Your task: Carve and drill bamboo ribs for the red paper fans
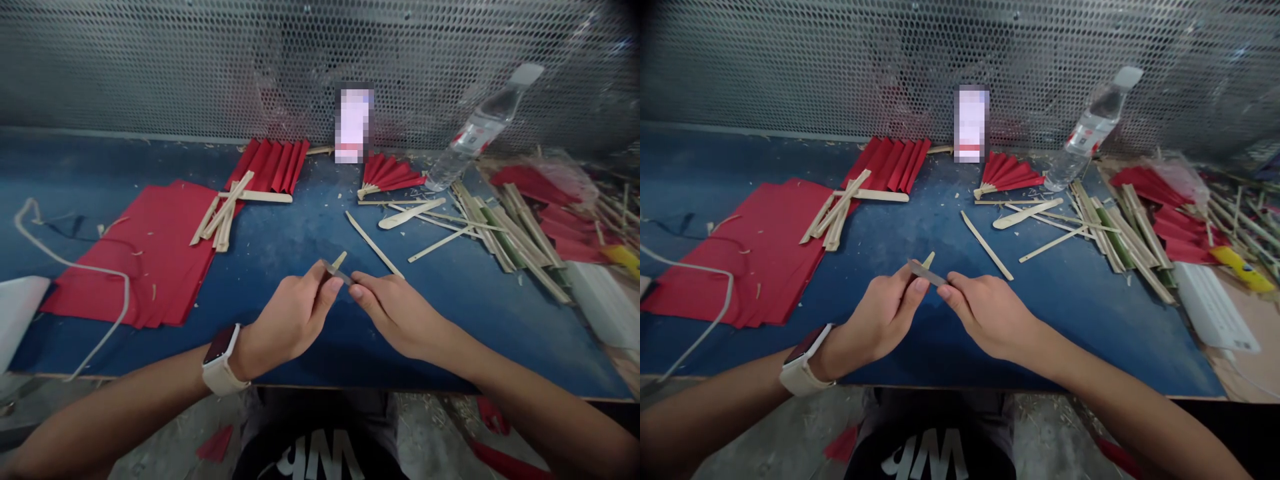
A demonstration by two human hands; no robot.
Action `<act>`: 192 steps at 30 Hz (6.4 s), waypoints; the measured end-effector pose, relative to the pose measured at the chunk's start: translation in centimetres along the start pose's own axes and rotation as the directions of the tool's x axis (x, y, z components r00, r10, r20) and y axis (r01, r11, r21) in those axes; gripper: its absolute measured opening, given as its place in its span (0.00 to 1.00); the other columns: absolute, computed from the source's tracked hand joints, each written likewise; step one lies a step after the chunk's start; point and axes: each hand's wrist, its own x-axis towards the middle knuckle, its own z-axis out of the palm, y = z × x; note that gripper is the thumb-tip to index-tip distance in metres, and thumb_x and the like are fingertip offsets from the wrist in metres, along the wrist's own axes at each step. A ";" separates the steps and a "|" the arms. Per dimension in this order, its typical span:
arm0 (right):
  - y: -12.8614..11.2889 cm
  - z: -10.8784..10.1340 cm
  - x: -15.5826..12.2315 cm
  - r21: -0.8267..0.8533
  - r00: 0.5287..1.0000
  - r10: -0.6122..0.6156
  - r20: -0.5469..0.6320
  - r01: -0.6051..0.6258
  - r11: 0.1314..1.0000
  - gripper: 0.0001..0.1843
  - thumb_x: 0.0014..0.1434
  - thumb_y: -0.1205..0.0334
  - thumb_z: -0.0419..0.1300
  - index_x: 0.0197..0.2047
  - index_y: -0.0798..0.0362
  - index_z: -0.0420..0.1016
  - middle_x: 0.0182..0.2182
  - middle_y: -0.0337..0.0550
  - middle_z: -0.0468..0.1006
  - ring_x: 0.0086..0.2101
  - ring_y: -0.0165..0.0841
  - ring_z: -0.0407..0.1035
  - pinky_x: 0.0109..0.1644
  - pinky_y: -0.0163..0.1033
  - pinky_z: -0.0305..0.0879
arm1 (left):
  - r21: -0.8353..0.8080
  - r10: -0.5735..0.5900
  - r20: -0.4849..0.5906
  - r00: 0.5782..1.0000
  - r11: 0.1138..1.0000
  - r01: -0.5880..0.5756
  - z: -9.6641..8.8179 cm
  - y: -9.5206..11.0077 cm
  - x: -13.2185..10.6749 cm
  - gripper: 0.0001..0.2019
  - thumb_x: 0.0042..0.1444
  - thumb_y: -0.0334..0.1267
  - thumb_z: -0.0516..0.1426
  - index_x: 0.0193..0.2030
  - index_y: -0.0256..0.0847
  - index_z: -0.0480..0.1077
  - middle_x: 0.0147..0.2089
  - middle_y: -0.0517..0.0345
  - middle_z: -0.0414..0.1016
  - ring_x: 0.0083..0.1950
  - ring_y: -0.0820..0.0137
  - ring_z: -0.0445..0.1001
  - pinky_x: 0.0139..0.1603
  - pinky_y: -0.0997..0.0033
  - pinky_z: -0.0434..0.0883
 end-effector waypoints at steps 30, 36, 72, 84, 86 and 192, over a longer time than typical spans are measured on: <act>0.2 -1.0 0.4 -0.015 1.000 0.013 0.008 -0.013 1.000 0.35 0.78 0.37 0.38 0.32 0.56 0.64 0.26 0.40 0.68 0.27 0.24 0.57 0.36 0.36 0.45 | -0.076 -0.146 0.173 0.974 0.984 0.161 -1.2 0.1 1.3 0.20 0.76 0.49 0.46 0.34 0.42 0.66 0.27 0.62 0.71 0.27 0.72 0.69 0.31 0.70 0.64; 0.2 -0.9 0.2 0.026 1.000 0.014 0.020 -0.015 1.000 0.35 0.77 0.37 0.37 0.33 0.56 0.64 0.26 0.39 0.68 0.27 0.25 0.57 0.37 0.36 0.46 | -0.089 -0.129 0.109 0.986 0.986 0.139 -0.9 -0.1 1.0 0.20 0.76 0.49 0.47 0.35 0.42 0.66 0.26 0.64 0.69 0.26 0.73 0.68 0.30 0.71 0.64; -0.5 -0.6 0.3 0.069 1.000 -0.024 -0.004 0.024 0.997 0.39 0.75 0.31 0.36 0.31 0.56 0.63 0.25 0.38 0.66 0.26 0.23 0.55 0.36 0.36 0.44 | 0.066 -0.028 0.012 1.000 0.997 0.027 0.5 -0.1 0.2 0.21 0.79 0.46 0.44 0.39 0.40 0.70 0.25 0.63 0.72 0.23 0.71 0.72 0.27 0.69 0.62; -0.8 -0.7 0.3 0.092 1.000 -0.012 -0.008 0.012 0.996 0.38 0.76 0.33 0.36 0.32 0.56 0.64 0.25 0.39 0.67 0.27 0.24 0.57 0.37 0.36 0.46 | -0.011 -0.050 0.019 0.999 0.999 0.050 0.4 0.0 0.2 0.24 0.79 0.48 0.44 0.34 0.41 0.68 0.27 0.63 0.72 0.26 0.72 0.72 0.32 0.69 0.65; -0.8 -0.7 0.2 0.095 0.999 -0.026 -0.019 0.028 0.995 0.39 0.75 0.32 0.35 0.31 0.56 0.63 0.25 0.39 0.66 0.26 0.24 0.56 0.36 0.36 0.46 | -0.034 -0.042 0.000 0.999 0.999 0.042 0.3 0.1 0.2 0.23 0.78 0.48 0.46 0.34 0.41 0.68 0.26 0.64 0.71 0.26 0.73 0.70 0.31 0.70 0.64; -0.1 -0.4 0.1 0.158 0.977 -0.191 -0.093 0.204 0.966 0.32 0.78 0.44 0.48 0.26 0.58 0.62 0.23 0.34 0.59 0.23 0.18 0.52 0.29 0.30 0.47 | -0.057 0.031 0.103 0.994 0.998 -0.025 -0.1 0.2 -0.1 0.12 0.75 0.35 0.44 0.42 0.40 0.65 0.28 0.64 0.70 0.23 0.74 0.66 0.27 0.70 0.61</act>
